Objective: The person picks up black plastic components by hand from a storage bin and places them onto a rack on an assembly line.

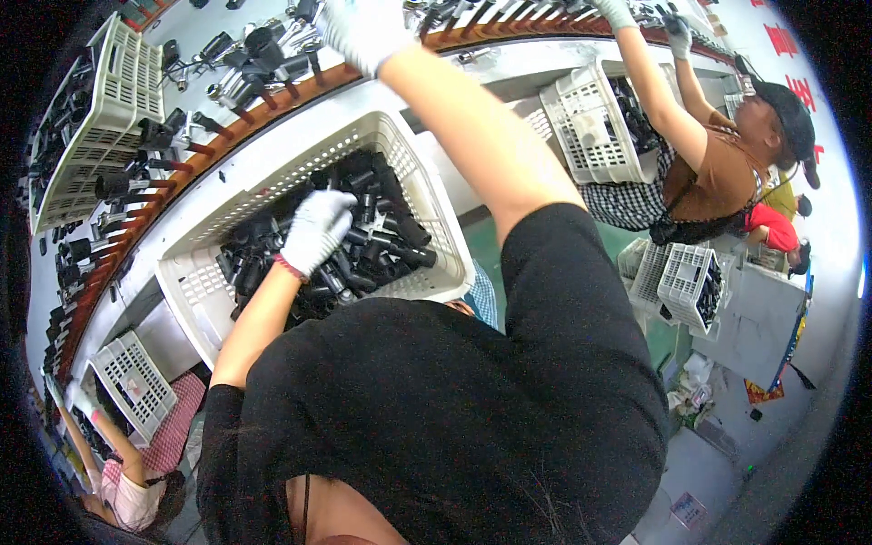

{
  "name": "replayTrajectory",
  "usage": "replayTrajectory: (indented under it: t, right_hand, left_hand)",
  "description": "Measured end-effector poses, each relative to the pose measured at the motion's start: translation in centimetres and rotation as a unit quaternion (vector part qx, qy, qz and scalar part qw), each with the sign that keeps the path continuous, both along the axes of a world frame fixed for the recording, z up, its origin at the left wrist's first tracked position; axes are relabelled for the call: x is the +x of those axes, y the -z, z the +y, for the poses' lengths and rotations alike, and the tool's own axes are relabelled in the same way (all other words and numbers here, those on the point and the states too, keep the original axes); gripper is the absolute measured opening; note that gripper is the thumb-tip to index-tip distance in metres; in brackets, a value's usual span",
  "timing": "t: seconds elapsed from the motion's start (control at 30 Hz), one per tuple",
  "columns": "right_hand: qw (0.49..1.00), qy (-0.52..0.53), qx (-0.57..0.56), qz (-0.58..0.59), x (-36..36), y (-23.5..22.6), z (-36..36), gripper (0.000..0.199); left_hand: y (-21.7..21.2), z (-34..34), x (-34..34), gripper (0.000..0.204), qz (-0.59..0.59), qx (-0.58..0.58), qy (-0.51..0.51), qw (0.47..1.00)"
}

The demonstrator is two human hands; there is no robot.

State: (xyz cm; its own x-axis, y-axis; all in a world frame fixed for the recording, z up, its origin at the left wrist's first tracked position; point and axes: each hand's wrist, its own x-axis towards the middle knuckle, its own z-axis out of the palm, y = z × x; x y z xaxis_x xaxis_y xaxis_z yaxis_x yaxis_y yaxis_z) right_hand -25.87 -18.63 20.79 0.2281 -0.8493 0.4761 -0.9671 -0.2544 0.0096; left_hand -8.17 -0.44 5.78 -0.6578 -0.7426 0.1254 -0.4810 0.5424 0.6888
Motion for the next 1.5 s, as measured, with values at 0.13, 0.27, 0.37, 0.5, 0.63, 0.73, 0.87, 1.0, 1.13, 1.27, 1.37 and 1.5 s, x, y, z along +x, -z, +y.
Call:
replayTrajectory:
  t: [0.13,0.27,0.37,0.5,0.63,0.73,0.87,1.0,1.13,1.27,1.37,1.5]
  right_hand:
    - [0.963,-0.216,0.130,-0.095,2.2,5.4,11.4,0.010]
    - [0.858,-0.111,0.491,0.102,-0.3,15.1,21.5,0.022]
    - [0.797,0.027,0.572,0.191,0.1,21.4,24.8,0.020]
    - [0.787,0.054,0.583,0.195,1.0,21.3,24.8,0.019]
    - [0.829,0.072,0.538,0.133,1.1,20.4,24.1,0.024]
    - [0.861,0.031,0.507,0.044,0.6,18.9,23.3,0.024]
    - [0.775,-0.070,0.621,0.093,-1.4,17.4,25.1,0.024]
    - [0.705,-0.018,0.677,0.211,-0.2,14.1,26.0,0.033]
    - [0.700,-0.061,0.689,0.178,-0.5,13.2,25.5,0.030]
    - [0.686,-0.203,0.697,-0.039,-1.0,12.7,25.5,0.050]
    - [0.727,-0.172,0.632,-0.204,-1.7,11.0,25.7,0.049]
    - [0.756,-0.124,0.544,-0.343,-3.2,8.2,23.8,0.043]
  left_hand:
    - [10.5,4.6,1.1,0.035,-0.128,0.063,0.084,0.986]
    - [11.2,4.4,-0.5,0.035,-0.234,0.030,0.116,0.965]
    - [10.8,3.8,-1.6,0.027,-0.366,0.076,0.092,0.923]
    - [11.8,3.2,0.3,0.042,-0.350,0.058,0.120,0.927]
    - [8.7,2.7,2.1,0.052,-0.145,0.132,0.070,0.978]
    - [6.5,1.6,2.7,0.045,0.015,0.273,-0.020,0.962]
    - [1.3,-0.3,2.4,0.031,0.250,0.465,-0.113,0.842]
    - [-4.2,-3.0,1.7,0.026,0.293,0.419,-0.148,0.846]
    - [-9.7,-7.0,-1.4,0.022,0.267,0.237,-0.164,0.920]
    - [-13.1,-13.3,-4.1,0.020,0.185,0.030,-0.166,0.968]
    - [-14.5,-17.4,-4.7,0.030,0.003,-0.085,-0.216,0.973]
    - [-13.0,-21.4,-4.3,0.035,-0.199,-0.155,-0.265,0.931]
